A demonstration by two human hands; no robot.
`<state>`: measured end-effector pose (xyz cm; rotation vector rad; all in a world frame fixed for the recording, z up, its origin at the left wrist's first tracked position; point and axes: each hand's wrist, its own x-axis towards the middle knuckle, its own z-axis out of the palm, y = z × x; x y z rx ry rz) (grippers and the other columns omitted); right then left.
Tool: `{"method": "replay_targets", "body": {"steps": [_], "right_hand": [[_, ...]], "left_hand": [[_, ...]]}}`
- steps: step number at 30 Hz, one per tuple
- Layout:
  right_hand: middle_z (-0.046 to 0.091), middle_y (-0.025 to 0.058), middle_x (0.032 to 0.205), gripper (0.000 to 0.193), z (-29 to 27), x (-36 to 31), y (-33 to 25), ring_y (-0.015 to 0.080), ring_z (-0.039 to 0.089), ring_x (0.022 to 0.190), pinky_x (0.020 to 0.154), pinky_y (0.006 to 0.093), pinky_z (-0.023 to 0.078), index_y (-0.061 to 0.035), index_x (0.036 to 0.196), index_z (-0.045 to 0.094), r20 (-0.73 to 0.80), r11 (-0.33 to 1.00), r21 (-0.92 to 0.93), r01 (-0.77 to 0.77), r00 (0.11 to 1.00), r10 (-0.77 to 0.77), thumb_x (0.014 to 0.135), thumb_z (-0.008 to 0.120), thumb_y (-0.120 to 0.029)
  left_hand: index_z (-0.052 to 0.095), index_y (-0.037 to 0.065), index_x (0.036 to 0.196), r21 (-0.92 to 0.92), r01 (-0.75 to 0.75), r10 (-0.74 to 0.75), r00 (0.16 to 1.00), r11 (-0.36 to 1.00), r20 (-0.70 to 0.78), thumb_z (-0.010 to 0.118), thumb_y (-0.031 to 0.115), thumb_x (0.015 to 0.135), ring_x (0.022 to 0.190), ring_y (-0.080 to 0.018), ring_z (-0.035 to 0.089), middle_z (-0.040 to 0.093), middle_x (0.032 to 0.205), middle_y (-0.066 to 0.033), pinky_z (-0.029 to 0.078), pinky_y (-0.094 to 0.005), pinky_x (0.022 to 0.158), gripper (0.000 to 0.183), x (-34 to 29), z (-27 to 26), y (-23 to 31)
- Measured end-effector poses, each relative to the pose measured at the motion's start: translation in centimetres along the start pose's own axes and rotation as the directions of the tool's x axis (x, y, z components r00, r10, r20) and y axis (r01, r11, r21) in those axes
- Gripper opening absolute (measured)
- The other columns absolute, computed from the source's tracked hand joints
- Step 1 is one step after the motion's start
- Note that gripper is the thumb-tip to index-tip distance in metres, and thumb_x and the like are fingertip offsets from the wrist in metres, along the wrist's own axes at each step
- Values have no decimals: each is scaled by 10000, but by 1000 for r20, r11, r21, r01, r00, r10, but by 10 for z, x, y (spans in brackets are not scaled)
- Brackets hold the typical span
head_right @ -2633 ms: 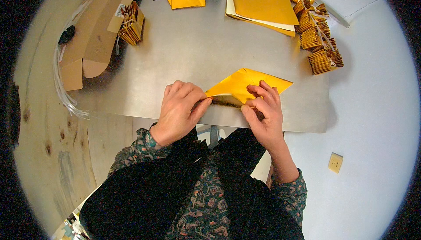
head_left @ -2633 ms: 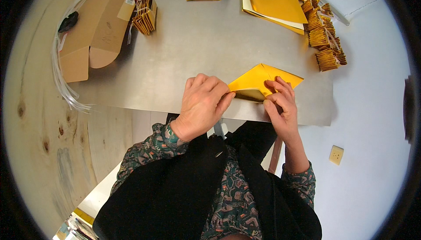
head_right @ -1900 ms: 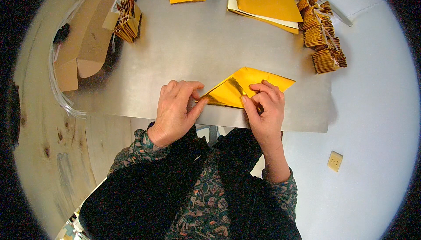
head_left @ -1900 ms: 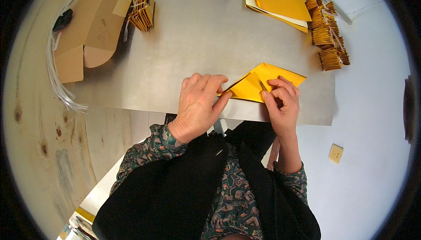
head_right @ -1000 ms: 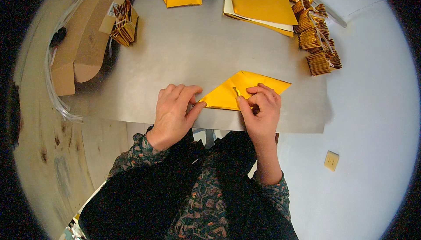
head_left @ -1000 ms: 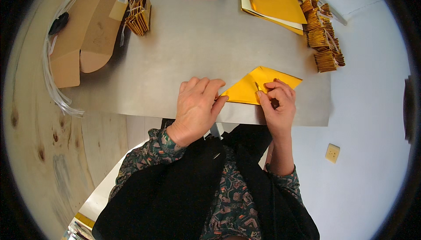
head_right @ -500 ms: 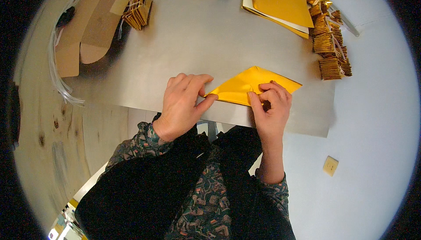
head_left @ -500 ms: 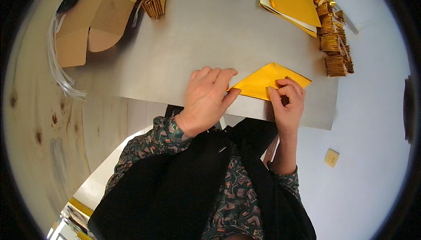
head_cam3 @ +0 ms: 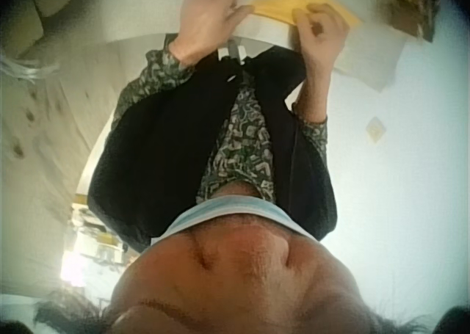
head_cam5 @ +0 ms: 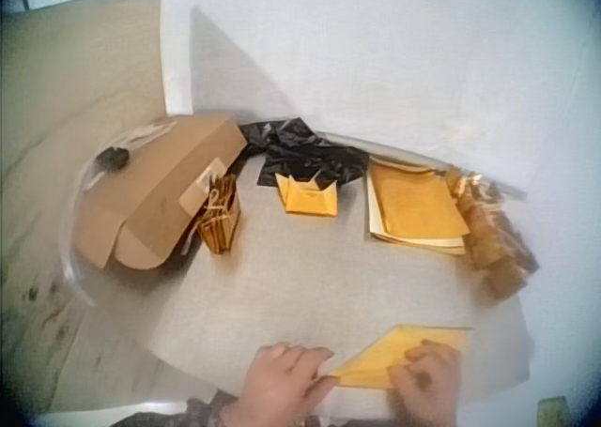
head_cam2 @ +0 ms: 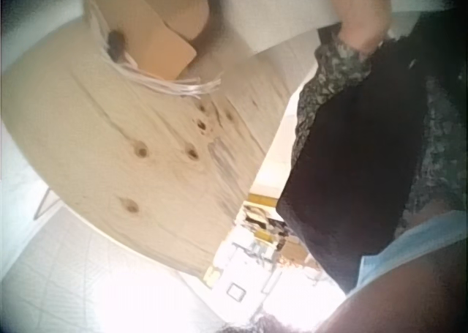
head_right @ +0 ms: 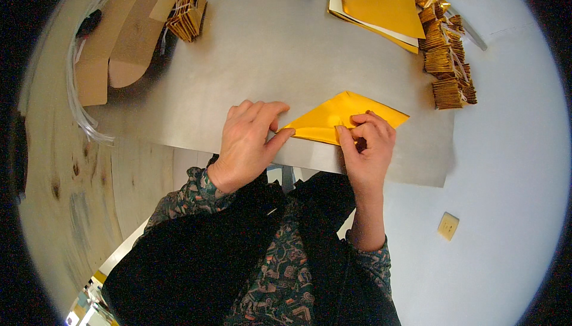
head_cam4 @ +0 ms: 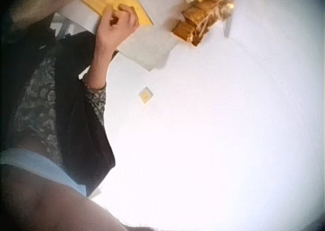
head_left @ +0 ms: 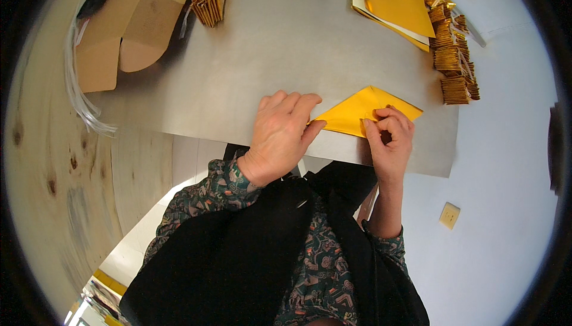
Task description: The person folds a yellow sheet of paper into a small origami shape, then picks up a larger sheet and folds it in half multiple times. The finished small origami is placed on the table while the larger sheet is folded further.
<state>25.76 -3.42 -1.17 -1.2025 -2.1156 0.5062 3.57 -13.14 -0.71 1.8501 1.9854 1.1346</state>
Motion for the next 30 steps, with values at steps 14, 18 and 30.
{"method": "replay_targets", "body": {"steps": [14, 18, 30], "right_hand": [[726, 83, 1020, 226, 2, 1, 4, 336, 649, 1112, 1021, 460, 431, -65, 765, 622, -40, 998, 41, 39, 999, -37, 815, 835, -121], [725, 85, 1018, 226, 1, 1, 4, 337, 649, 1102, 1009, 461, 434, -65, 761, 621, -40, 998, 40, 46, 998, -45, 825, 827, -134], [720, 89, 1020, 220, 2, 2, 2, 335, 645, 1104, 1004, 465, 429, -64, 758, 623, -48, 999, 22, 50, 998, -48, 821, 821, -134]], "left_hand": [[683, 123, 1136, 75, 6, -10, 999, 997, 52, 801, 135, 862, 828, -237, 554, 598, 829, -6, 411, -386, 782, 299, 1, 1, 5], [684, 124, 1137, 83, -21, 18, 999, 996, 33, 799, 137, 866, 829, -239, 552, 598, 842, -6, 406, -387, 777, 294, 1, 2, 5], [726, 171, 1228, 141, -124, 113, 990, 982, 88, 751, 119, 899, 887, -239, 548, 587, 937, -30, 418, -381, 816, 334, 3, -1, 5]]}}
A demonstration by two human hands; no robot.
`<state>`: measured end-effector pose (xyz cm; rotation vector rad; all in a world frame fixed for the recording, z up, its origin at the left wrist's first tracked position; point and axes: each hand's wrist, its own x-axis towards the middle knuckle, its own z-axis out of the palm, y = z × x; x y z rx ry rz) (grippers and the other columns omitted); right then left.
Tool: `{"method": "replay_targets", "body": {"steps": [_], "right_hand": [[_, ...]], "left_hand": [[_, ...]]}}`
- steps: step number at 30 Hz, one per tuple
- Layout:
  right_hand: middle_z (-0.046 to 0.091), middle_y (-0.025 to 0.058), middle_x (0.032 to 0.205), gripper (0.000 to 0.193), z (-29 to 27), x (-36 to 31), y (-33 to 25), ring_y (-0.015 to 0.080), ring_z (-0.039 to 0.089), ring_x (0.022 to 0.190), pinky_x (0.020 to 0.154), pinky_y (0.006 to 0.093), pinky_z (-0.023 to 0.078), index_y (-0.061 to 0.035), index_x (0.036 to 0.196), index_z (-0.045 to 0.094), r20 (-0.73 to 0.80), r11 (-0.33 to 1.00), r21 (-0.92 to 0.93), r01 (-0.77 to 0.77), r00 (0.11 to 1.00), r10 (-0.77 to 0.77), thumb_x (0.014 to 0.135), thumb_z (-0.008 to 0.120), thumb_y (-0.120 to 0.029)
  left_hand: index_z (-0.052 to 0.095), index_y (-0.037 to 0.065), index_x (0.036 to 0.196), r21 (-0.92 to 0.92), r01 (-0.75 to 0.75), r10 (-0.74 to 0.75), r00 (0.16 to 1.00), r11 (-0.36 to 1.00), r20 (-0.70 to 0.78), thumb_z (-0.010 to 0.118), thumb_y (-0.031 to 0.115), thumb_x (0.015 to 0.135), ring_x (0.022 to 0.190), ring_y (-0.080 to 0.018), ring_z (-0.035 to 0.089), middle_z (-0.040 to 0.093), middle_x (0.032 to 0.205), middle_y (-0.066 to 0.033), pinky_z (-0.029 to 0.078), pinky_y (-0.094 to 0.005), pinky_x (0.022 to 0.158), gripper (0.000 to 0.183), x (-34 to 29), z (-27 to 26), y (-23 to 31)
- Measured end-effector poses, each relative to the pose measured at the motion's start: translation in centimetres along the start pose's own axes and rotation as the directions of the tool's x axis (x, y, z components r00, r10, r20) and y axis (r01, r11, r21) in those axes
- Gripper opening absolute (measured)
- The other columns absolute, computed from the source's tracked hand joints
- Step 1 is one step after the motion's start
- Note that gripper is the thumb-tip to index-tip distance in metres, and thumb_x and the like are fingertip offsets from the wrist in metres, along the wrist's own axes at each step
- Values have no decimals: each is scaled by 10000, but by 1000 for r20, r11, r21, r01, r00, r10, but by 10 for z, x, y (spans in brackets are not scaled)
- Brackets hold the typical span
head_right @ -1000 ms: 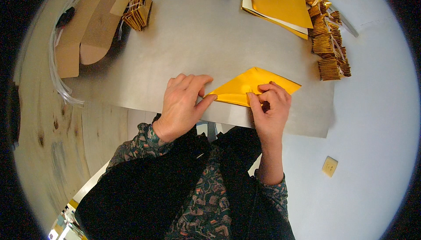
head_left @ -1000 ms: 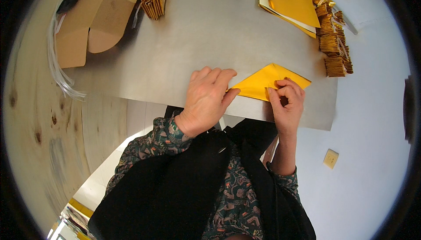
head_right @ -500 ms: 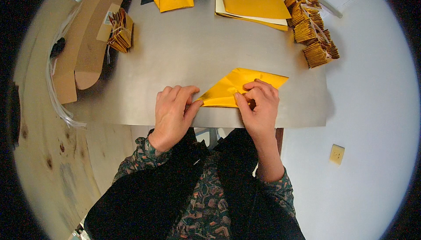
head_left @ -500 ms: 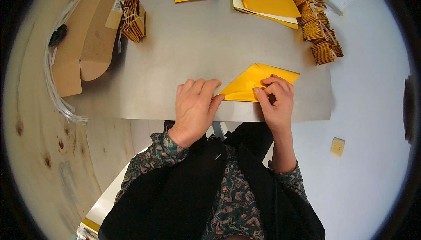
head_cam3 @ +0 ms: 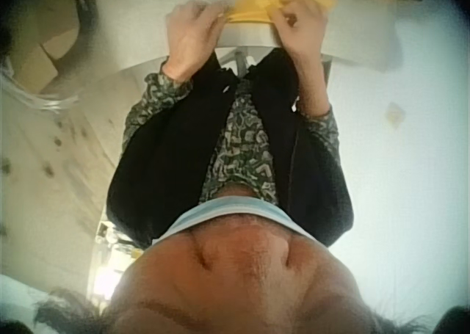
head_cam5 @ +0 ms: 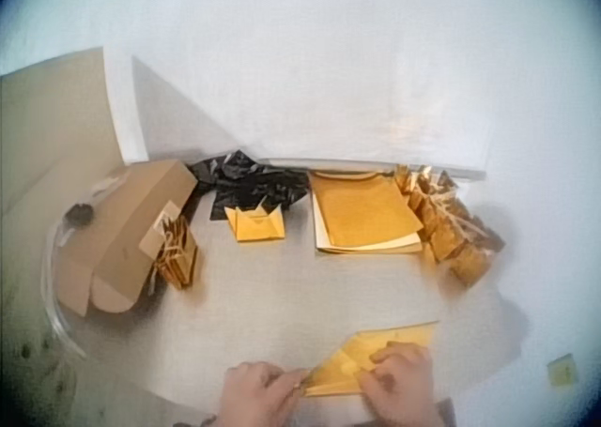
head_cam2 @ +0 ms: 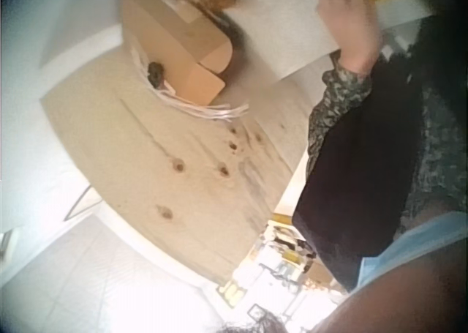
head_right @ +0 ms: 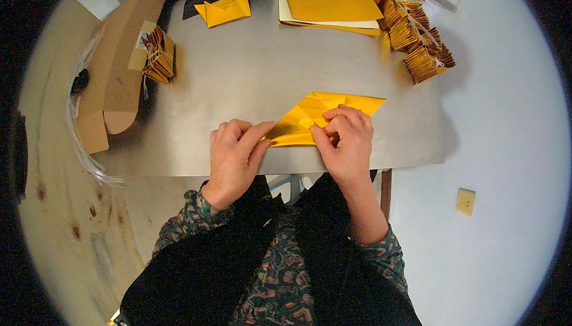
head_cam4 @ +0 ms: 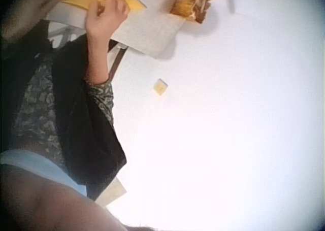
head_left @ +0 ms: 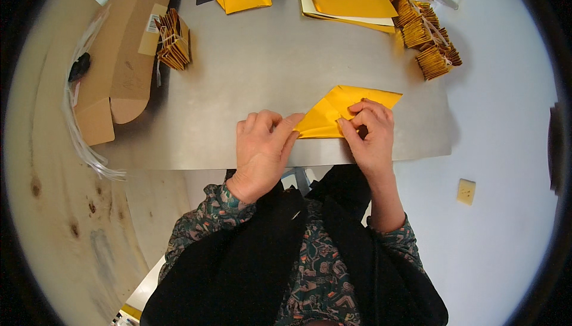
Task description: The person folds a yellow sheet of paper into a small origami shape, then picks up a larger sheet and folds it in half multiple times. The finished small origami is placed on the table while the larger sheet is folded further.
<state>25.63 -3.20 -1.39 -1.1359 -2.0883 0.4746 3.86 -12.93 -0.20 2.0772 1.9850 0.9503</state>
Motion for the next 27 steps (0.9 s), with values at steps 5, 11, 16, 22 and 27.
{"method": "replay_targets", "body": {"steps": [5, 11, 16, 22, 27], "right_hand": [[719, 92, 1026, 215, 0, -1, 1, 337, 642, 1105, 998, 466, 432, -67, 761, 626, 4, 1000, -23, 13, 1000, -13, 816, 824, -132], [716, 94, 1034, 233, 1, -2, 2, 338, 635, 1110, 989, 465, 437, -71, 755, 618, -14, 1000, 4, -6, 1000, 6, 803, 833, -145], [703, 84, 1030, 266, 1, -3, 3, 328, 624, 1065, 969, 465, 437, -76, 791, 584, -25, 1000, -19, -11, 1000, 10, 788, 838, -153], [676, 88, 997, 277, -2, -1, 6, 324, 610, 999, 932, 459, 433, -84, 840, 564, -40, 1000, 15, 6, 999, -6, 789, 822, -173], [667, 91, 1012, 247, -1, -3, 9, 336, 601, 1006, 930, 457, 431, -93, 870, 586, -11, 1000, -22, 22, 1000, -22, 803, 810, -172]], "left_hand": [[739, 208, 1288, 94, -123, 107, 982, 988, 156, 701, 98, 922, 895, -246, 543, 541, 983, -62, 434, -375, 818, 384, 6, -6, -2], [750, 202, 1264, -17, -221, 217, 940, 975, 265, 756, 127, 893, 939, -257, 542, 536, 1014, -66, 471, -368, 819, 378, 24, -18, -14], [730, 181, 1288, -98, -353, 359, 830, 931, 427, 783, 144, 882, 1092, -286, 544, 546, 1183, -107, 490, -386, 972, 411, 51, -33, -30], [662, 179, 1386, -145, -546, 539, 684, 825, 492, 744, 164, 924, 1450, -357, 412, 456, 1558, -124, 385, -479, 1188, 470, 78, -32, -31], [626, 214, 1442, -169, -615, 573, 551, 771, 607, 686, 185, 981, 1568, -340, 293, 427, 1647, -49, 282, -546, 1260, 466, 83, -25, -32]]}}
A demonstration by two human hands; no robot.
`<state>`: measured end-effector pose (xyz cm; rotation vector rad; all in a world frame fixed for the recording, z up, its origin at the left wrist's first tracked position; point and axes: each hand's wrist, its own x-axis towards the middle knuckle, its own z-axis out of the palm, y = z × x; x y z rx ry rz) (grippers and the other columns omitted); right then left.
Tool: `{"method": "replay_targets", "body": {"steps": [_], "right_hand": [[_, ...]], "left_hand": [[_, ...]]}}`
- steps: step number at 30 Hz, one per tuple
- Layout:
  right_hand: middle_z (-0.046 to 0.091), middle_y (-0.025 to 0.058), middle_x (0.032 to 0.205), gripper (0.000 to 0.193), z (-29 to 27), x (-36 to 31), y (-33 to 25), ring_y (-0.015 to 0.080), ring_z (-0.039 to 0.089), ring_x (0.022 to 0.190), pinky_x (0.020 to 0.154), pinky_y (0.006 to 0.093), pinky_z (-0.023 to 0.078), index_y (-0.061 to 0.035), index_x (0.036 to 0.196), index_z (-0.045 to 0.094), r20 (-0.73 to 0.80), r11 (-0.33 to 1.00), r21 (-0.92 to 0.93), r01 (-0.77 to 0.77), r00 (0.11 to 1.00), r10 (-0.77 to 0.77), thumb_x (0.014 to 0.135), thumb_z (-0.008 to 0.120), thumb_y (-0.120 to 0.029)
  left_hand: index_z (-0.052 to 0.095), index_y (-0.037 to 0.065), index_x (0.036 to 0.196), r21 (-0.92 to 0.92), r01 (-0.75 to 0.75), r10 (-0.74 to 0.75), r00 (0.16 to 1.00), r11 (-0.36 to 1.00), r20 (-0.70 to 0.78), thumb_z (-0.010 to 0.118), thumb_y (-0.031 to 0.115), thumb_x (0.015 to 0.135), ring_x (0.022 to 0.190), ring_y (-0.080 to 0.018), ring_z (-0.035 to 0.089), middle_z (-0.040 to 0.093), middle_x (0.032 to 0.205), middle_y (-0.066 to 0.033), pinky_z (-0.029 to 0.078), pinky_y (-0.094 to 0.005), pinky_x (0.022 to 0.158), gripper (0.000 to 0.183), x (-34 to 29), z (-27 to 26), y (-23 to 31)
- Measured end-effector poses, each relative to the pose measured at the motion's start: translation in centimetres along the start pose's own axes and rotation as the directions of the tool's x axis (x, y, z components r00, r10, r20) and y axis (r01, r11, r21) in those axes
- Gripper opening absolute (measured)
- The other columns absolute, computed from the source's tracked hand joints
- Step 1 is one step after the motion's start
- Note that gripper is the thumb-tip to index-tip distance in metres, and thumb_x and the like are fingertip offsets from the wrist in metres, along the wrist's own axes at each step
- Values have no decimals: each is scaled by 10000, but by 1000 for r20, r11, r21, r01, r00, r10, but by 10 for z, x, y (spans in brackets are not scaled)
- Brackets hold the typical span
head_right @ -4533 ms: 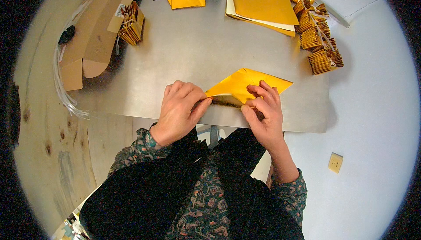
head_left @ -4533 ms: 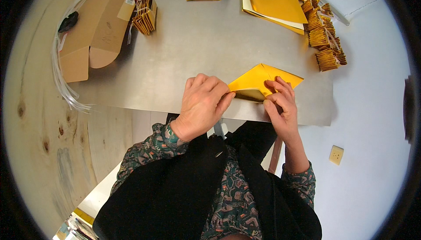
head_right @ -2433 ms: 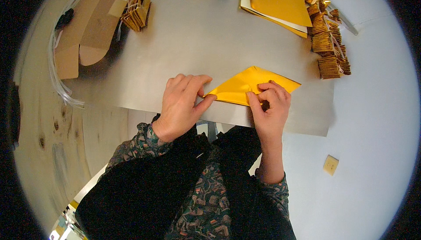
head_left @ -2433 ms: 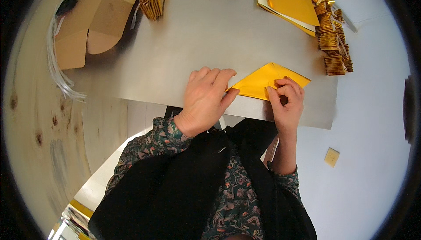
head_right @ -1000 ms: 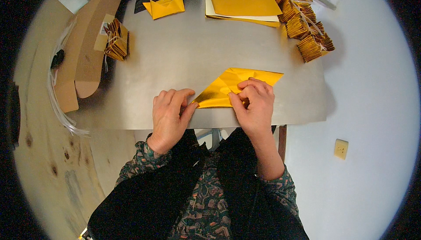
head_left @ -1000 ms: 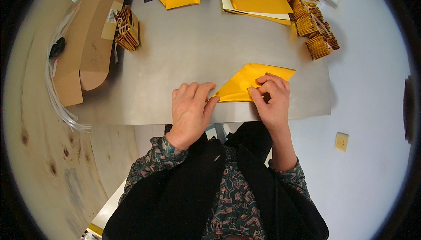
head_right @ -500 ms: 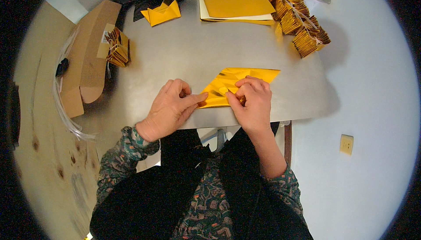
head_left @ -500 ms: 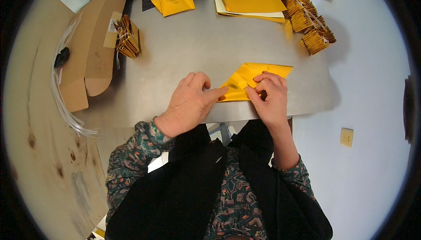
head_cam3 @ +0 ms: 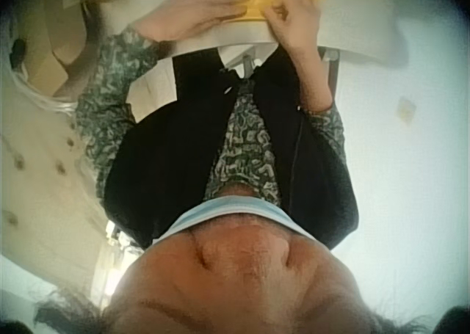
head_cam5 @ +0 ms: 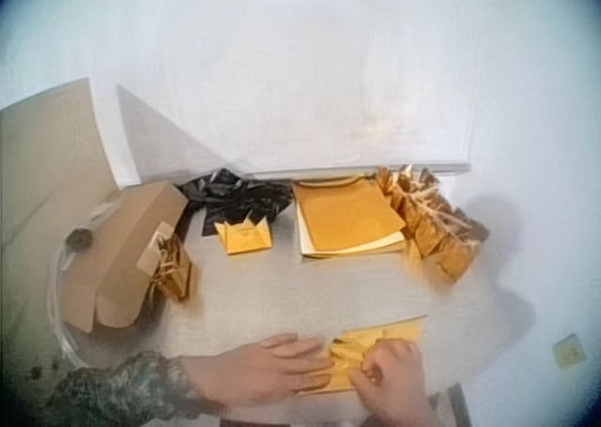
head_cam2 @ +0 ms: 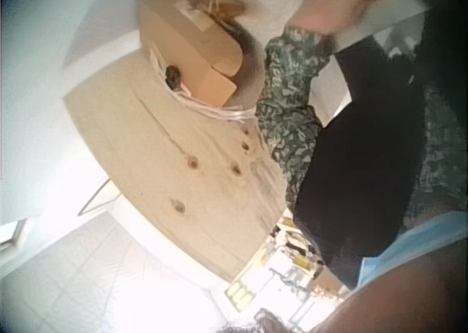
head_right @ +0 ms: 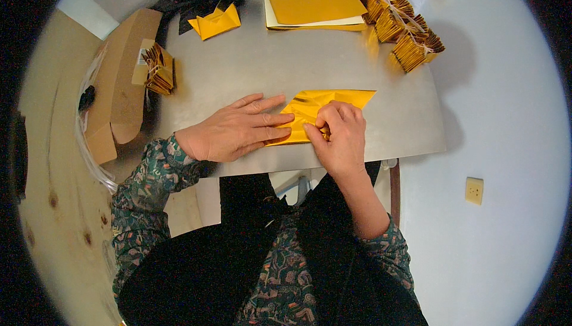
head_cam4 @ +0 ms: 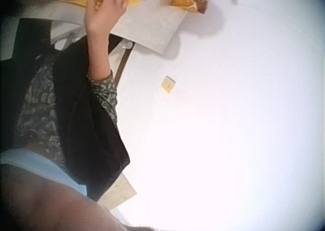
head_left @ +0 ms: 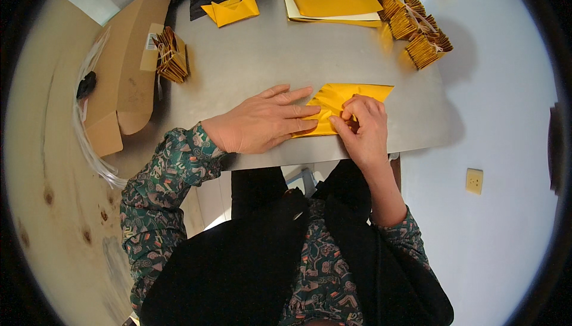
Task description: The person folds a yellow sheet of paper into a small origami shape, then picks up a larger sheet and folds it in half multiple times. The finished small origami is placed on the table while the larger sheet is folded further.
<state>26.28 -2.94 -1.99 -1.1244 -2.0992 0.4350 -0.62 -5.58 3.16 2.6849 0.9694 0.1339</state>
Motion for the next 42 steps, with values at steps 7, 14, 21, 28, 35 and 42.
{"method": "replay_targets", "body": {"steps": [7, 14, 21, 28, 35, 42], "right_hand": [[678, 132, 1173, 190, -7, -1, -12, 363, 575, 1250, 1131, 510, 380, -85, 971, 660, -6, 996, 85, -12, 1000, 13, 847, 782, -163], [626, 115, 1385, 414, -19, -31, -62, 332, 485, 1424, 1247, 581, 255, -60, 1262, 669, 308, 963, -30, 269, 919, -247, 887, 769, -206], [569, 108, 1488, 548, -2, -41, -62, 277, 456, 1464, 1262, 527, 260, -71, 1419, 587, 422, 957, -37, 287, 873, -245, 924, 740, -250], [624, 109, 1449, 494, -30, -44, -43, 241, 532, 1416, 1251, 511, 293, -59, 1389, 610, 428, 963, -102, 251, 884, -185, 939, 723, -228], [623, 108, 1458, 468, -57, -48, -28, 238, 537, 1416, 1246, 504, 303, -70, 1407, 609, 442, 961, -166, 222, 888, -129, 954, 687, -157], [627, 121, 1448, 473, -73, -57, -30, 275, 558, 1390, 1234, 505, 324, -66, 1406, 606, 408, 965, -225, 137, 912, -34, 937, 660, -58]], "left_hand": [[609, 262, 1460, -109, 40, -37, 999, 993, 31, 690, 196, 985, 1573, -329, 295, 461, 1628, -31, 247, -573, 1268, 487, -3, 2, -7], [580, 252, 1482, -128, 69, -62, 997, 989, 53, 700, 223, 981, 1574, -319, 292, 458, 1630, -25, 242, -569, 1272, 516, 0, 0, -7], [536, 282, 1519, -98, 148, -136, 983, 984, 121, 719, 246, 966, 1577, -295, 284, 448, 1636, 4, 212, -620, 1272, 584, 4, 1, -4], [546, 351, 1511, -71, 118, -108, 986, 991, 125, 725, 226, 957, 1588, -274, 258, 420, 1654, 38, 177, -648, 1272, 595, 2, 0, -3], [575, 374, 1484, -70, 147, -133, 977, 987, 168, 710, 213, 968, 1596, -275, 230, 400, 1665, 57, 152, -646, 1279, 557, 4, -5, 3], [567, 372, 1491, -68, 128, -115, 979, 989, 166, 697, 233, 986, 1600, -278, 212, 387, 1673, 52, 144, -654, 1275, 540, 3, -1, 0]]}}
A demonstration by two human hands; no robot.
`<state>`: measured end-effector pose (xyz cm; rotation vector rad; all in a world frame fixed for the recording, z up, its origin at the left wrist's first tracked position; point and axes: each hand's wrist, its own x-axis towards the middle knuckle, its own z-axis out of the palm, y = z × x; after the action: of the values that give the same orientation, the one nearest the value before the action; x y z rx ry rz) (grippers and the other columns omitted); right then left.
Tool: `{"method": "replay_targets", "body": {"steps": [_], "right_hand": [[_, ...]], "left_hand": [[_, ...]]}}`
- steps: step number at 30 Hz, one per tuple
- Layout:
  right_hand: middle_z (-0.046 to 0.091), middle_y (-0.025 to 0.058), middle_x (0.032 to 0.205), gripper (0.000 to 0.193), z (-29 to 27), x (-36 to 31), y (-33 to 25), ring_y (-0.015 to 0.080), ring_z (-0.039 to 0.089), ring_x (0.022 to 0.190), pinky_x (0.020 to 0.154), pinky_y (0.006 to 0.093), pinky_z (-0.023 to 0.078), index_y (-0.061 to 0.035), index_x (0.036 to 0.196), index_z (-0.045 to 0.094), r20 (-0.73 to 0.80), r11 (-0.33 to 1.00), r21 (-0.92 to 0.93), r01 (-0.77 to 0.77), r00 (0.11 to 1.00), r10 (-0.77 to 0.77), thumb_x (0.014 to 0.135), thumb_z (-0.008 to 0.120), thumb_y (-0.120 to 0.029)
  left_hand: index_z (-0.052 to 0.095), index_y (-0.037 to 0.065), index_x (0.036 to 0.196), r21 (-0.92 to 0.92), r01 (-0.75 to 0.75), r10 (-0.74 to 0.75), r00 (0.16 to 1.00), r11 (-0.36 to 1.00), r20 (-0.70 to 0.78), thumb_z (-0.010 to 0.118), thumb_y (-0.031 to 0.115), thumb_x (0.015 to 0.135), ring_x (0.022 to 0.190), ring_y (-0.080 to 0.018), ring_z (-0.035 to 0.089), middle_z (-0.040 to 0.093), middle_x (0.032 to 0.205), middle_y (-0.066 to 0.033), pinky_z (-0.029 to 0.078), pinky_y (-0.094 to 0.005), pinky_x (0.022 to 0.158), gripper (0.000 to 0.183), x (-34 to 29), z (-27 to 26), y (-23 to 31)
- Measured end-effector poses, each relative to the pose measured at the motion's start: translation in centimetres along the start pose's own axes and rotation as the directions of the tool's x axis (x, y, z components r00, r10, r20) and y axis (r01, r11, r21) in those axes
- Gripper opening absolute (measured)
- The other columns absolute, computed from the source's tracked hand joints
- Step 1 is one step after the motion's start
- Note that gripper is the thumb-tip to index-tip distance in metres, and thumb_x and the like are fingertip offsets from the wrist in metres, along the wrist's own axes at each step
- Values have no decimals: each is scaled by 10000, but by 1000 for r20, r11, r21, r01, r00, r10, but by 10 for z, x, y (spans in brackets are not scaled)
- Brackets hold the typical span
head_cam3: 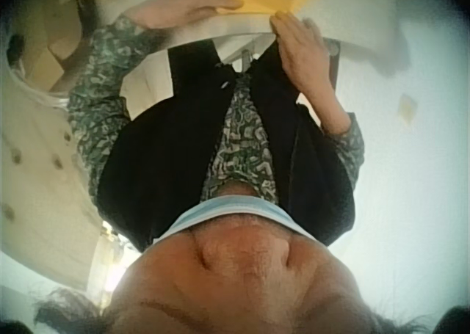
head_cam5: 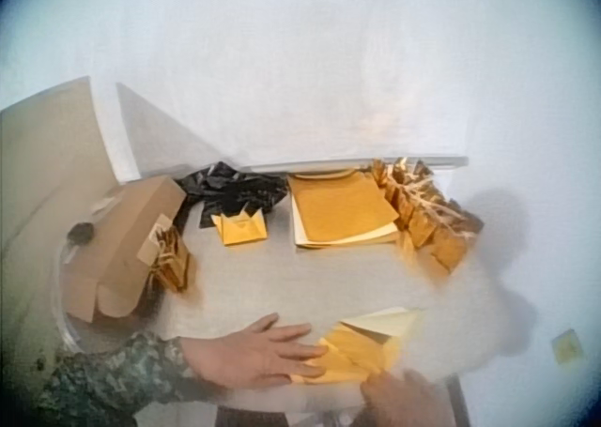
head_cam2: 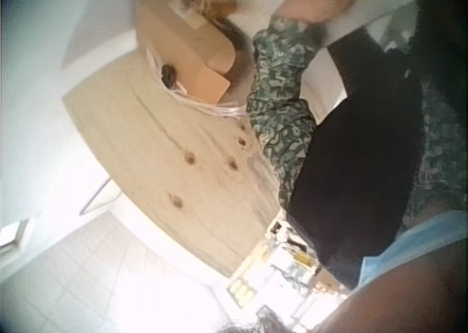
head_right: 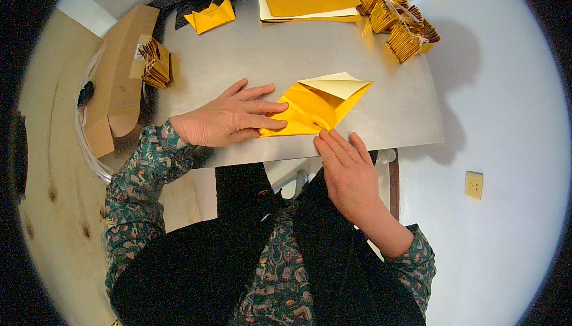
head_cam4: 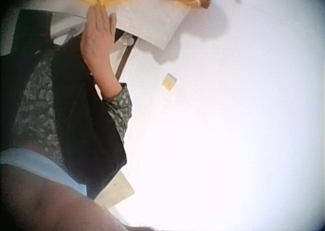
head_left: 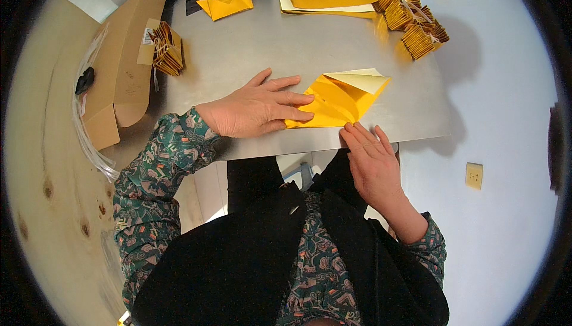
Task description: The person folds a yellow sheet of paper into a small origami shape, then picks up a larger sheet and folds it in half multiple times. The finished small origami is placed on the table while the larger sheet is folded further.
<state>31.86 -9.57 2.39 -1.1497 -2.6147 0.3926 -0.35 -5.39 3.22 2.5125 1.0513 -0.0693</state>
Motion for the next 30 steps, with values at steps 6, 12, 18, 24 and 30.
{"method": "replay_targets", "body": {"steps": [6, 12, 18, 24, 30], "right_hand": [[663, 151, 1335, 399, 2, 10, -1, 316, 604, 1272, 1196, 497, 381, -41, 1319, 638, -69, 997, 62, 49, 997, -45, 921, 659, -36], [683, 156, 1256, 415, -24, 38, 41, 316, 622, 1190, 1086, 467, 460, -51, 1300, 648, -540, 996, 60, 62, 842, -20, 893, 725, -68], [680, 169, 1294, 430, -29, 87, 77, 348, 611, 1218, 1114, 464, 431, -25, 1331, 627, -383, 958, 284, 39, 921, 76, 944, 708, -195], [654, 168, 1348, 503, -9, 59, 52, 360, 555, 1340, 1200, 523, 359, -27, 1347, 624, -46, 985, 111, 133, 991, -129, 912, 753, -244], [591, 137, 1440, 626, 9, 26, 23, 344, 512, 1395, 1232, 561, 321, -32, 1326, 627, -74, 973, 74, 216, 975, -211, 786, 862, -244]], "left_hand": [[555, 377, 1500, -46, -4, 3, 1000, 999, -23, 651, 206, 1016, 1606, -296, 194, 378, 1679, 32, 110, -670, 1273, 522, -5, 0, -1], [555, 377, 1497, -46, -15, 15, 1000, 999, 11, 629, 167, 1022, 1612, -314, 175, 363, 1687, 8, 82, -678, 1273, 525, -7, -1, 0], [578, 343, 1473, -41, -29, 28, 1000, 999, -10, 620, 154, 1022, 1609, -330, 180, 385, 1672, -30, 106, -697, 1260, 492, -7, -1, 1], [595, 200, 1394, -33, -26, 20, 983, 999, -184, 810, 397, 879, 1594, -375, 210, 432, 1631, -82, 94, -713, 1252, 592, -26, 20, 6], [561, 176, 1310, 40, 99, -77, 923, 994, -376, 864, 351, 827, 1530, -298, 364, 531, 1513, -69, 111, -660, 1277, 596, -41, 57, 35]]}}
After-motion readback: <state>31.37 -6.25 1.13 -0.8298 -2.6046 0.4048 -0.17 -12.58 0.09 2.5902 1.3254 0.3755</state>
